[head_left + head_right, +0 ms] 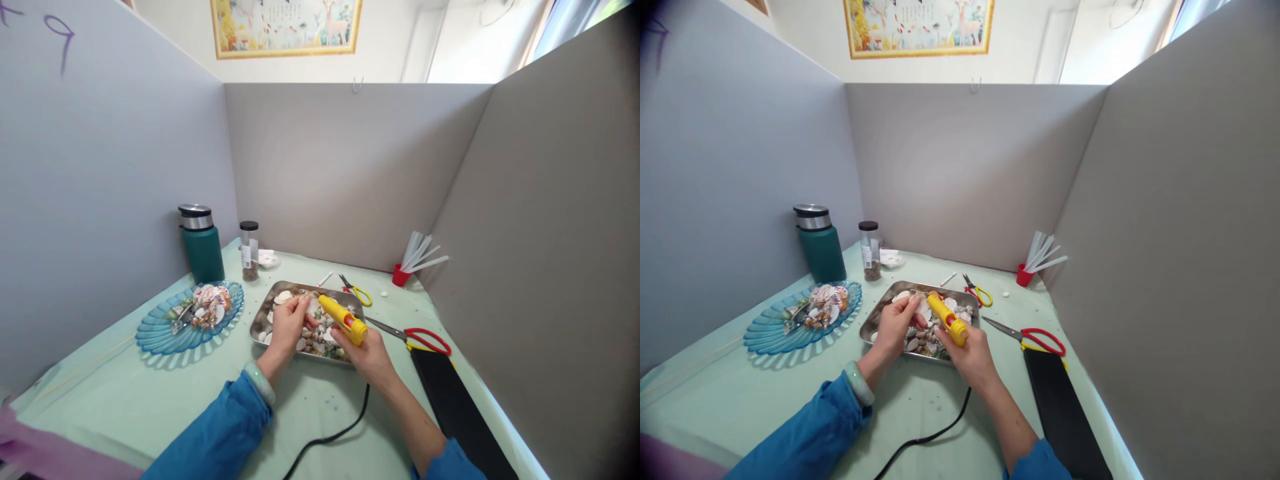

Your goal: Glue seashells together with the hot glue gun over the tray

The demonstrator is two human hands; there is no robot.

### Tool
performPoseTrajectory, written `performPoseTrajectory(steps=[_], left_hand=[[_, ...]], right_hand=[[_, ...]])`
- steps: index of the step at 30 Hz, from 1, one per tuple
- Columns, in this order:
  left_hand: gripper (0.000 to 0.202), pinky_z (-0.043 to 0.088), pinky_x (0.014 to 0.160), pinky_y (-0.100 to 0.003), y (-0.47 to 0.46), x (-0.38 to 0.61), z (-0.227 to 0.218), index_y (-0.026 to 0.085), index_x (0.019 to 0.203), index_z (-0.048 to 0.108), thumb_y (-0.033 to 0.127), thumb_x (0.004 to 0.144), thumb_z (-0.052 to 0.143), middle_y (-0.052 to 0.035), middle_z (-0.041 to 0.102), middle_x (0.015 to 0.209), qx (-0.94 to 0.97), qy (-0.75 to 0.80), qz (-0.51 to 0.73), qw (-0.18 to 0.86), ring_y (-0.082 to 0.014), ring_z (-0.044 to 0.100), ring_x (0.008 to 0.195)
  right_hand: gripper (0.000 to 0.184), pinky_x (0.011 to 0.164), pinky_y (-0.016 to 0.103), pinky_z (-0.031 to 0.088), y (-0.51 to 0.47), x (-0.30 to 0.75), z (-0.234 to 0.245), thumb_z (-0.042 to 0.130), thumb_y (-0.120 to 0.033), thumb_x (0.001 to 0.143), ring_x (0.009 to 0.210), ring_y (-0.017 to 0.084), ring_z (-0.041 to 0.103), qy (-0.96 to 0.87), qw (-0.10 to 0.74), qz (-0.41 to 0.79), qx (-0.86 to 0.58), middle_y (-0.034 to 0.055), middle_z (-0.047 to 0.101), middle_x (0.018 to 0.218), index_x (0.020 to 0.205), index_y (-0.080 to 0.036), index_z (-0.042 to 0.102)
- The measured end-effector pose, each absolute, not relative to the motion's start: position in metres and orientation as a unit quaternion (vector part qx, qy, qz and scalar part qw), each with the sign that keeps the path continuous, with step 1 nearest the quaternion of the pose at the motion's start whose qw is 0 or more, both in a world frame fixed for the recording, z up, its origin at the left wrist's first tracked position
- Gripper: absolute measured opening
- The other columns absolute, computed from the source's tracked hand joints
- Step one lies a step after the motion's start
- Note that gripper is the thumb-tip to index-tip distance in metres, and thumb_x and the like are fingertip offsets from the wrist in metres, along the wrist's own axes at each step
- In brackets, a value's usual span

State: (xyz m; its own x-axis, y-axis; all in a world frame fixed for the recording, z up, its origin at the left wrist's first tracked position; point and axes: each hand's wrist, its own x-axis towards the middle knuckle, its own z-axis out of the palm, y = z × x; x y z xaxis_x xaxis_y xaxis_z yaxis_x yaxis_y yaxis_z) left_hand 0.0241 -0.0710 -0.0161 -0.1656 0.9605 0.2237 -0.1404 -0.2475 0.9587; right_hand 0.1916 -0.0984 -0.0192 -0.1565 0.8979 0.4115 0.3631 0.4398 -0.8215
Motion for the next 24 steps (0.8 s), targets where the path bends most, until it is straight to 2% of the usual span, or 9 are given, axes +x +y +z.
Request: performPoseTrajectory(steps=[6,19,24], left_hand=[[0.036,0.043,0.042,-0.02,-0.0715,0.0245,-0.0164,0.016,0.066,0.055,0.05,0.079,0.057,0.0001,0.06,0.045,0.498,0.428,0.615,0.436,-0.011,0.052,0.039],[0.033,0.043,0.041,-0.021,-0.0698,0.025,-0.0183,0.016,0.07,0.058,0.048,0.08,0.056,0.0008,0.06,0.044,0.512,0.434,0.586,0.454,-0.0121,0.053,0.037],[0.034,0.043,0.043,-0.02,-0.0706,0.0245,-0.0199,0.016,0.068,0.056,0.047,0.081,0.055,0.0009,0.06,0.045,0.513,0.432,0.605,0.428,-0.0115,0.053,0.039]], right_hand=[[0.033,0.056,0.025,0.044,-0.1003,0.1912,-0.0183,0.062,-0.045,0.079,0.059,0.015,0.054,-0.708,0.466,0.285,-0.447,0.0034,0.063,0.067,0.081,-0.013,0.068],[0.033,0.052,0.023,0.04,-0.0988,0.1917,-0.023,0.062,-0.045,0.079,0.056,0.012,0.046,-0.713,0.464,0.285,-0.441,0.0002,0.055,0.062,0.082,-0.013,0.067],[0.034,0.05,0.023,0.039,-0.0992,0.1913,-0.0223,0.062,-0.046,0.078,0.053,0.012,0.043,-0.709,0.465,0.288,-0.446,-0.0007,0.053,0.06,0.081,-0.013,0.067]])
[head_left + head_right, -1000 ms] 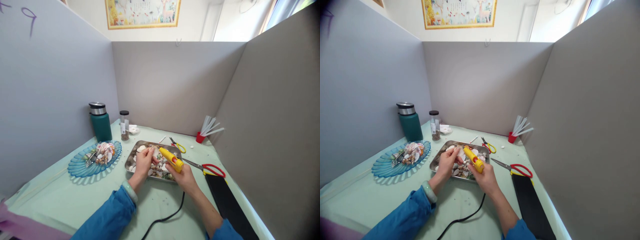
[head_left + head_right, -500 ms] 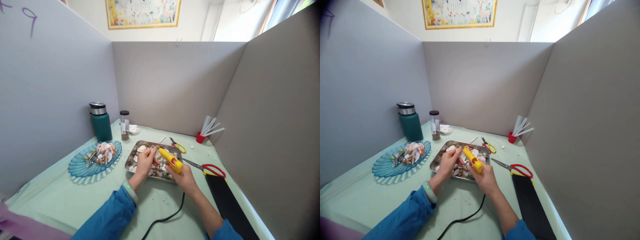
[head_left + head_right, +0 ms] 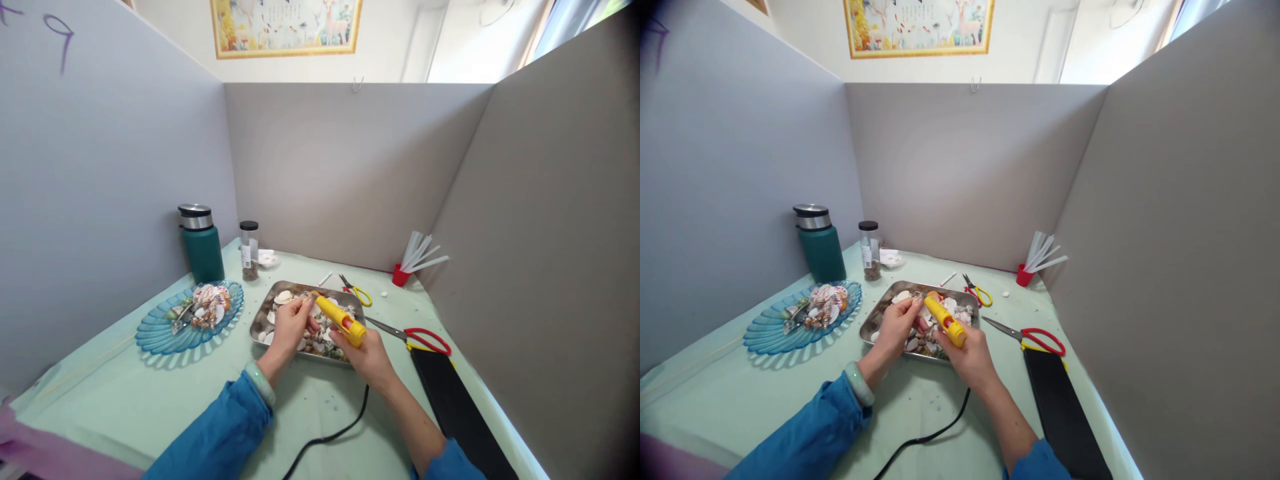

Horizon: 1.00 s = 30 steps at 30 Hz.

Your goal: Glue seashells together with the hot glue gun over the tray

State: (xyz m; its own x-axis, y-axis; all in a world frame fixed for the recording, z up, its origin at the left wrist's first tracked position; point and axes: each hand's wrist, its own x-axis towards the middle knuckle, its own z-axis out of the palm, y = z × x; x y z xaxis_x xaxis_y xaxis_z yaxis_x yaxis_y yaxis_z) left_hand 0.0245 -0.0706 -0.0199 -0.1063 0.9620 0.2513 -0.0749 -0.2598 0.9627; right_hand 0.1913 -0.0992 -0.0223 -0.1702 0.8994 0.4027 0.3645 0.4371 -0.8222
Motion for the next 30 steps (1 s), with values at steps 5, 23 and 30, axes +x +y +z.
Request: performPoseTrajectory(steps=[5,23,30], left_hand=[[0.036,0.042,0.043,-0.02,-0.0705,0.0236,-0.0193,0.016,0.067,0.056,0.048,0.083,0.054,0.0004,0.06,0.046,0.511,0.435,0.618,0.409,-0.0111,0.053,0.04],[0.033,0.042,0.044,-0.02,-0.0718,0.0248,-0.0165,0.015,0.073,0.06,0.046,0.081,0.055,0.0013,0.058,0.044,0.48,0.446,0.635,0.409,-0.0115,0.052,0.04],[0.032,0.042,0.043,-0.02,-0.0707,0.0243,-0.0184,0.015,0.072,0.059,0.046,0.081,0.055,0.0013,0.059,0.044,0.484,0.445,0.629,0.415,-0.0115,0.053,0.039]], right_hand=[[0.033,0.054,0.024,0.042,-0.0993,0.1913,-0.0211,0.063,-0.045,0.078,0.056,0.013,0.048,-0.709,0.467,0.285,-0.445,0.0009,0.057,0.064,0.08,-0.013,0.067],[0.037,0.058,0.025,0.045,-0.0964,0.1931,-0.0236,0.061,-0.047,0.08,0.061,0.016,0.055,-0.711,0.469,0.265,-0.452,0.004,0.064,0.069,0.084,-0.012,0.069],[0.037,0.059,0.025,0.045,-0.098,0.1933,-0.0219,0.061,-0.048,0.079,0.062,0.016,0.056,-0.71,0.466,0.273,-0.451,0.0041,0.065,0.07,0.084,-0.012,0.068]])
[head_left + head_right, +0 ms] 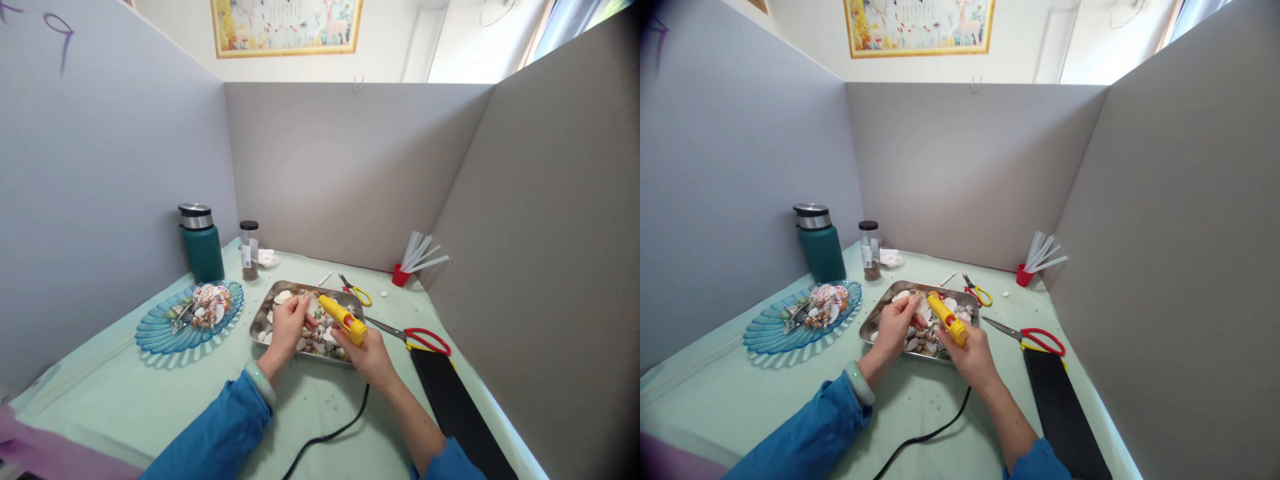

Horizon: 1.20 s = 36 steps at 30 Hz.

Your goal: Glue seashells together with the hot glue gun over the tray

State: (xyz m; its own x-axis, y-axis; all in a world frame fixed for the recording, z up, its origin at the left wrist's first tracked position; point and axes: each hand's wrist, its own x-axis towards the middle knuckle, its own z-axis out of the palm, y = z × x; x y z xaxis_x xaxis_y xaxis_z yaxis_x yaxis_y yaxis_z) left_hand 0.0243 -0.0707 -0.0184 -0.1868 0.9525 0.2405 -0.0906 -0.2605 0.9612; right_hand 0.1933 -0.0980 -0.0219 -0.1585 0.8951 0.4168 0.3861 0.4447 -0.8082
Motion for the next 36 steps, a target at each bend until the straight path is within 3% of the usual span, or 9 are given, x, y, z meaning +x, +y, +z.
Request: performPoseTrajectory(steps=[18,36], left_hand=[[0.038,0.044,0.042,-0.021,-0.0695,0.024,-0.0205,0.016,0.068,0.058,0.053,0.078,0.057,0.0004,0.06,0.045,0.505,0.431,0.602,0.444,-0.0118,0.053,0.038],[0.033,0.042,0.042,-0.022,-0.0714,0.025,-0.0197,0.018,0.066,0.058,0.047,0.08,0.055,0.0006,0.06,0.044,0.539,0.451,0.576,0.417,-0.0131,0.053,0.038]], right_hand=[[0.033,0.054,0.024,0.043,-0.0987,0.1928,-0.0231,0.061,-0.045,0.079,0.057,0.014,0.051,-0.716,0.465,0.268,-0.446,0.0017,0.061,0.064,0.084,-0.013,0.069],[0.036,0.055,0.024,0.044,-0.0979,0.1925,-0.0246,0.061,-0.047,0.079,0.058,0.015,0.053,-0.709,0.469,0.279,-0.446,0.0032,0.063,0.067,0.085,-0.012,0.069]])
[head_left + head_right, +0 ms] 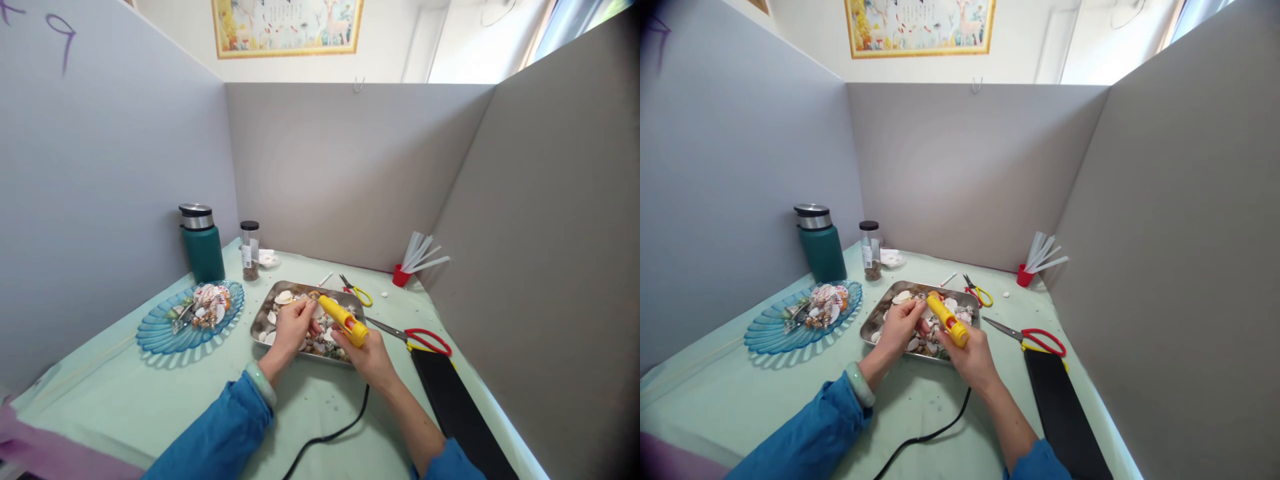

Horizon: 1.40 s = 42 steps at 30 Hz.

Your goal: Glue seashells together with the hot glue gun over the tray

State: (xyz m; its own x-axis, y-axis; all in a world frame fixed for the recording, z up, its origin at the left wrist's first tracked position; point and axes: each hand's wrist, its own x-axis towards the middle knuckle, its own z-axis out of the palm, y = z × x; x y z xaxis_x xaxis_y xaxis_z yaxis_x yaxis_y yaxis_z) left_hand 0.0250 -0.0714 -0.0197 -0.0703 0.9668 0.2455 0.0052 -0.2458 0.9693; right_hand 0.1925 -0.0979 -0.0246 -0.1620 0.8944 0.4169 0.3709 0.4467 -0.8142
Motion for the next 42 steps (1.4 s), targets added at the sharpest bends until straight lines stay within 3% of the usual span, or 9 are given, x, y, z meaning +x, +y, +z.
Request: performPoseTrajectory(steps=[8,12,19,24,30,35,38,42], left_hand=[[0.033,0.042,0.043,-0.021,-0.07,0.025,-0.022,0.017,0.066,0.057,0.048,0.08,0.055,0.0006,0.061,0.045,0.519,0.444,0.601,0.415,-0.0131,0.054,0.039],[0.034,0.04,0.041,-0.02,-0.07,0.025,-0.019,0.016,0.068,0.056,0.048,0.079,0.057,0.0013,0.059,0.044,0.479,0.442,0.628,0.426,-0.0116,0.052,0.037],[0.036,0.041,0.043,-0.019,-0.073,0.026,-0.015,0.015,0.068,0.057,0.049,0.079,0.058,0.0004,0.059,0.044,0.483,0.422,0.633,0.434,-0.01,0.051,0.038],[0.035,0.041,0.044,-0.019,-0.075,0.025,-0.014,0.015,0.07,0.058,0.049,0.078,0.059,0.0008,0.058,0.044,0.485,0.413,0.633,0.439,-0.0096,0.051,0.038],[0.035,0.04,0.044,-0.019,-0.08,0.027,-0.008,0.016,0.064,0.055,0.047,0.08,0.057,0.0008,0.058,0.043,0.518,0.403,0.602,0.454,-0.0095,0.05,0.038],[0.033,0.041,0.043,-0.021,-0.085,0.028,-0.004,0.017,0.065,0.056,0.046,0.081,0.057,0.0006,0.058,0.042,0.564,0.375,0.54,0.5,-0.0111,0.051,0.038],[0.032,0.041,0.044,-0.021,-0.087,0.028,-0.003,0.017,0.069,0.057,0.045,0.082,0.055,0.0003,0.059,0.044,0.592,0.36,0.503,0.516,-0.0121,0.052,0.039],[0.031,0.041,0.044,-0.022,-0.089,0.026,-0.003,0.018,0.067,0.057,0.044,0.083,0.054,0.0003,0.059,0.045,0.61,0.353,0.487,0.516,-0.012,0.052,0.039]], right_hand=[[0.038,0.055,0.024,0.043,-0.092,0.204,-0.017,0.059,-0.05,0.08,0.059,0.015,0.054,-0.706,0.469,0.223,-0.481,0.0028,0.064,0.066,0.083,-0.013,0.067],[0.036,0.053,0.024,0.039,-0.093,0.21,-0.008,0.053,-0.051,0.084,0.055,0.015,0.054,-0.735,0.417,0.159,-0.51,0.0002,0.061,0.06,0.08,-0.017,0.064],[0.038,0.066,0.028,0.042,-0.098,0.206,-0.005,0.059,-0.043,0.079,0.08,0.022,0.066,-0.786,0.315,0.097,-0.523,0.0054,0.07,0.096,0.11,-0.022,0.058],[0.035,0.069,0.028,0.041,-0.098,0.203,-0.01,0.059,-0.039,0.079,0.087,0.023,0.064,-0.795,0.279,0.031,-0.538,0.005,0.069,0.101,0.11,-0.024,0.058],[0.034,0.076,0.033,0.039,-0.094,0.205,-0.016,0.061,-0.039,0.081,0.089,0.026,0.059,-0.783,0.256,-0.032,-0.566,0.0096,0.068,0.094,0.108,-0.019,0.062],[0.026,0.078,0.035,0.038,-0.096,0.207,-0.008,0.056,-0.04,0.087,0.088,0.026,0.058,-0.761,0.352,-0.051,-0.543,0.0092,0.068,0.089,0.093,-0.018,0.067],[0.025,0.073,0.029,0.043,-0.1,0.205,-0.002,0.051,-0.039,0.09,0.078,0.019,0.059,-0.746,0.453,0.078,-0.481,0.0066,0.068,0.086,0.088,-0.018,0.065],[0.022,0.066,0.025,0.044,-0.103,0.198,-0.001,0.053,-0.035,0.089,0.068,0.015,0.058,-0.722,0.503,0.176,-0.441,0.0024,0.065,0.076,0.081,-0.018,0.065]])
